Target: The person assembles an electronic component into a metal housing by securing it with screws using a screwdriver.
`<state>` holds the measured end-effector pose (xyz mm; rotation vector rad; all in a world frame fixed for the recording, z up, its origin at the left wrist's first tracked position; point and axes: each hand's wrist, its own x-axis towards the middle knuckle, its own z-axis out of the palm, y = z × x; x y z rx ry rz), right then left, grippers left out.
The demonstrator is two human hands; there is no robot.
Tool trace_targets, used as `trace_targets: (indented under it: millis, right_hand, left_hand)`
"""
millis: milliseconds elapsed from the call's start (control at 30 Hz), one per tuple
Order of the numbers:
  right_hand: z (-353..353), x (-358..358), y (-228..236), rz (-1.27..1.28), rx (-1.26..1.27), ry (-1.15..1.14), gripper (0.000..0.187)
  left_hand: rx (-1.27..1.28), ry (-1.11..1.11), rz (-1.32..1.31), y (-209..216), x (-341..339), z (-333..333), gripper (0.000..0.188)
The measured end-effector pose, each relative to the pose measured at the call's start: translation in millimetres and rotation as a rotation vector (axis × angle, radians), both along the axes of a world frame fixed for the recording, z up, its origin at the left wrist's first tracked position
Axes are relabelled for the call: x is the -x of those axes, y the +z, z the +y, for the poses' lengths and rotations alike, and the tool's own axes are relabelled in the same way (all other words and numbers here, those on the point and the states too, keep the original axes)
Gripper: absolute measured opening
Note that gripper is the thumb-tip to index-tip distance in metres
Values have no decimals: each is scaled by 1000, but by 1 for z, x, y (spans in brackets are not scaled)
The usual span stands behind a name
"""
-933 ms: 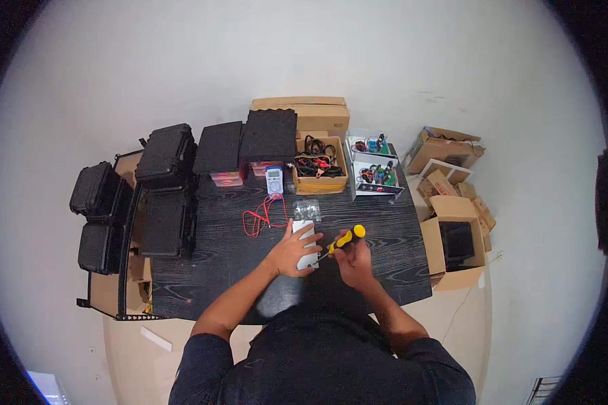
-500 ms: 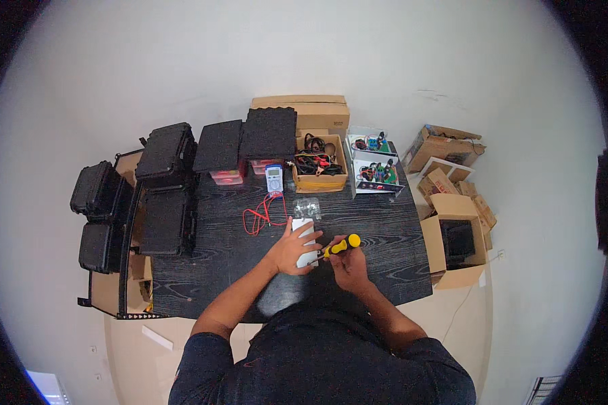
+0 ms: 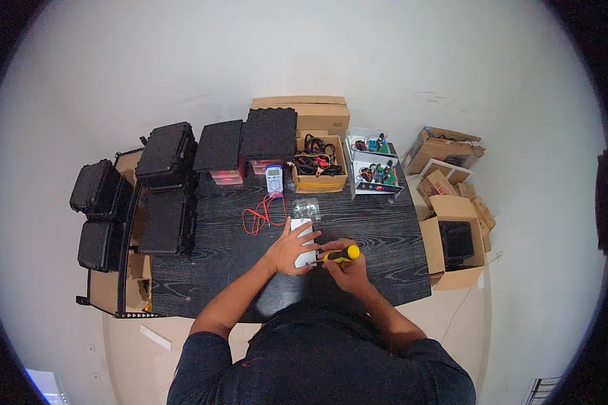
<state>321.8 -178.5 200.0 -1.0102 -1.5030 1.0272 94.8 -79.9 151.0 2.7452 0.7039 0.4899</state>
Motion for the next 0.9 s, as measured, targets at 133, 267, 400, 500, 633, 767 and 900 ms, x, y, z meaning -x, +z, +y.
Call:
trace_targets:
  millis: [133,267,400,500,633,767,900]
  right_hand:
    - [2,0,5,134,175,4,39]
    - [2,-2,2,-86,23,-33,34]
    - [2,-2,11,-108,75,109,40]
    - [1,1,3,-48,86,18,40]
    - [3,4,2,-14,5,56,37]
    - [5,9,16,70,72,115,37]
    - [6,5,8,-122,100,-1,36]
  left_hand:
    - [-5,-4,21,4,-1,-1,66]
    - [-16,-7,39,-1,3,1,70]
    - [21,2,-21,5,0,-2,71]
    - [6,-5,-4,7,0,-1,73]
    - [-21,-4,-21,-2,3,0,72]
    - [-5,0,-32,-1,1,-1,73]
    - [28,2,-18,3,-1,-1,70]
